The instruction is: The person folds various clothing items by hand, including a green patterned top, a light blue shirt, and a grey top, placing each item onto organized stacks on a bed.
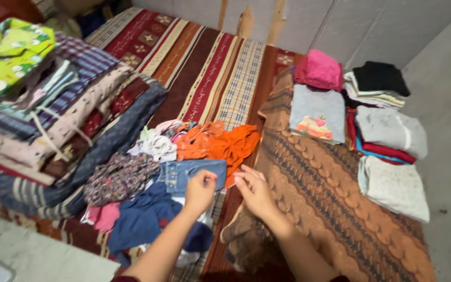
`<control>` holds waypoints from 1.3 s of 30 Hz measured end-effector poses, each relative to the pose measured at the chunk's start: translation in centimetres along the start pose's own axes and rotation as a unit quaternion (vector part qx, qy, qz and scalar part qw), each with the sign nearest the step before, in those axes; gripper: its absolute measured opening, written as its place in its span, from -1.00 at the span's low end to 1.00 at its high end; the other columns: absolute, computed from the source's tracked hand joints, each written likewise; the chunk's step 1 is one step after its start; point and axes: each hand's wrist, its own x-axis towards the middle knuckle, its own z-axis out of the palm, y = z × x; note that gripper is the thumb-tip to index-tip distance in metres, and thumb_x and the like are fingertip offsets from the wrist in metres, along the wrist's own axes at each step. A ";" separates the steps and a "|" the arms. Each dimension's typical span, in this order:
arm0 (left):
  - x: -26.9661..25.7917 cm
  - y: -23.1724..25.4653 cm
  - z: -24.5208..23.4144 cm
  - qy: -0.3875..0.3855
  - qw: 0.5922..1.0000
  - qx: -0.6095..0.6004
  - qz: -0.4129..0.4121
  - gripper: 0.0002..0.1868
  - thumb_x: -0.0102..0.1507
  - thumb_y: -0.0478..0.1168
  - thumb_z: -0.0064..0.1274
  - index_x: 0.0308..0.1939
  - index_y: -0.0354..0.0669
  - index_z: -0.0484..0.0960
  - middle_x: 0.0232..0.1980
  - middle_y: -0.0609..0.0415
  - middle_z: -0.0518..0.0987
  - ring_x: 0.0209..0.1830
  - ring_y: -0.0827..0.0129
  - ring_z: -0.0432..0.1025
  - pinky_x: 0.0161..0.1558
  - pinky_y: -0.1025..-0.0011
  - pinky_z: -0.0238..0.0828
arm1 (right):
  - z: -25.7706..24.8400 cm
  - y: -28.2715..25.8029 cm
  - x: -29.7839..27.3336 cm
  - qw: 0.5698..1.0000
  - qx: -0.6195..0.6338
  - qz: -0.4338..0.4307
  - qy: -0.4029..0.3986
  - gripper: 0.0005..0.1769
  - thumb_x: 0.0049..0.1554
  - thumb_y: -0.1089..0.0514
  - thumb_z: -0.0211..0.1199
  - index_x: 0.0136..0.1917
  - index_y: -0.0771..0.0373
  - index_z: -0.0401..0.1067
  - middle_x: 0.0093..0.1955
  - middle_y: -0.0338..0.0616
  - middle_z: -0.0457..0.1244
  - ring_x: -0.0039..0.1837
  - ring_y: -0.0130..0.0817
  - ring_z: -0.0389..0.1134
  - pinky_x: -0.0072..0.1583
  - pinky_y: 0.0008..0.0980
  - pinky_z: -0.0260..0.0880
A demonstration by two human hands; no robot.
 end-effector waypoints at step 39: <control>-2.6 -12.1 -28.8 0.133 0.942 -0.187 -0.245 -0.88 0.28 -0.35 0.00 -0.14 -0.20 0.61 -0.38 0.13 0.59 -0.55 0.54 0.41 -0.51 0.56 0.33 | 23.6 1.1 2.1 0.981 0.114 -0.035 -0.152 -0.70 0.25 0.03 0.26 0.06 0.30 0.59 0.12 0.01 0.45 0.26 -0.33 0.40 0.26 -0.35 0.35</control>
